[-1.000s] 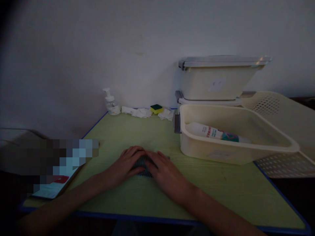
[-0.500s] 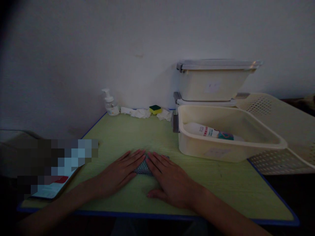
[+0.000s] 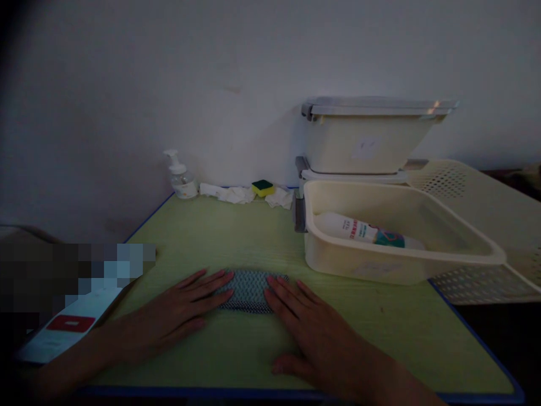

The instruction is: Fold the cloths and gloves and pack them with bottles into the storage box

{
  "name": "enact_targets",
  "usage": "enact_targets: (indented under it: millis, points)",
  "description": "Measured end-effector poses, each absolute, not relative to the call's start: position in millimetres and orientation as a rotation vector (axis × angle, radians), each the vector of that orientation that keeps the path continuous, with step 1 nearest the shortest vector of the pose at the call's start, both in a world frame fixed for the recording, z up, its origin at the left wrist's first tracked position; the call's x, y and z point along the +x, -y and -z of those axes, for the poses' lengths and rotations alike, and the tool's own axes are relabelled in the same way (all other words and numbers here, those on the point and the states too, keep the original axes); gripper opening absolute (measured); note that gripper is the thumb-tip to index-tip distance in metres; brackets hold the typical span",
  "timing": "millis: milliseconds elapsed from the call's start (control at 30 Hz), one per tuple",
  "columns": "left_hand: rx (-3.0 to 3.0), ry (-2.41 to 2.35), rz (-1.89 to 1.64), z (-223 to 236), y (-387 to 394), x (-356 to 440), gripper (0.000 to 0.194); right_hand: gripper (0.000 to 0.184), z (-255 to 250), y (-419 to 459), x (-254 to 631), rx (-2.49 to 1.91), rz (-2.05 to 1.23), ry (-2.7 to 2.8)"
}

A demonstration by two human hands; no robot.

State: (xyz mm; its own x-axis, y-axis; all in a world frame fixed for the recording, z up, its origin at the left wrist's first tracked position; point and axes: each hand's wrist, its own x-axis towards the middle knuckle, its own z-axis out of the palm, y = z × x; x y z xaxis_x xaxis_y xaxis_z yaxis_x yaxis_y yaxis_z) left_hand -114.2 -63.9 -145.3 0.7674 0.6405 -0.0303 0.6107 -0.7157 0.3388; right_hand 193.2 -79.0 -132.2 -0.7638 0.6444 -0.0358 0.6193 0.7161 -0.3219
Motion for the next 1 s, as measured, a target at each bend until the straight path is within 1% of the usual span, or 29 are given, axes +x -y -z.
enact_targets:
  millis: [100, 233, 300, 367, 533, 567, 633, 667, 733, 767, 800, 867, 1000]
  points:
    - [2.568, -0.969, -0.214, 143.7, 61.5, -111.0, 0.046, 0.064, 130.2, 75.7, 187.1, -1.085, -0.479, 2.804]
    - [2.394, -1.001, -0.418, 142.8, 54.7, -101.7, 0.03, 0.03, 135.0, 68.2, 175.0, -1.152, -0.455, 2.586]
    - [2.298, -1.058, -0.502, 144.5, 50.5, -95.4, 0.026, 0.02, 139.1, 63.8, 170.2, -1.143, -0.444, 2.448]
    - [2.22, -1.123, -0.568, 147.6, 46.7, -89.5, 0.025, 0.018, 142.6, 59.6, 167.2, -1.125, -0.438, 2.349]
    - [2.032, -1.205, -0.674, 153.8, 42.1, -82.8, 0.013, 0.022, 149.0, 52.3, 166.5, -1.135, -0.51, 2.208]
    - [2.005, -1.196, -0.693, 154.5, 42.0, -82.8, 0.011, 0.019, 150.5, 51.4, 167.1, -1.139, -0.536, 2.193]
    - [1.977, -1.175, -0.732, 156.6, 41.7, -83.7, 0.009, 0.004, 154.0, 50.3, 168.7, -1.164, -0.558, 2.176]
    - [1.975, -1.173, -0.758, 158.4, 41.4, -84.5, 0.017, 0.015, 155.9, 50.0, 169.5, -1.186, -0.549, 2.171]
    - [1.993, -1.199, -0.803, 164.3, 40.1, -86.8, 0.041, 0.041, 159.2, 49.8, 171.1, -1.23, -0.515, 2.181]
    - [2.009, -1.22, -0.813, 168.1, 39.1, -88.2, 0.051, 0.049, 160.3, 49.9, 171.7, -1.246, -0.498, 2.2]
    - [2.028, -1.236, -0.81, 172.1, 37.8, -89.6, 0.056, 0.053, 161.0, 50.1, 172.0, -1.258, -0.489, 2.225]
    - [2.066, -1.25, -0.776, 179.7, 35.0, -92.1, 0.057, 0.052, 160.7, 50.8, 171.7, -1.29, -0.489, 2.26]
    - [2.076, -1.26, -0.763, 187.1, 31.4, -93.4, 0.053, 0.043, 157.1, 51.8, 169.0, -1.387, -0.545, 2.268]
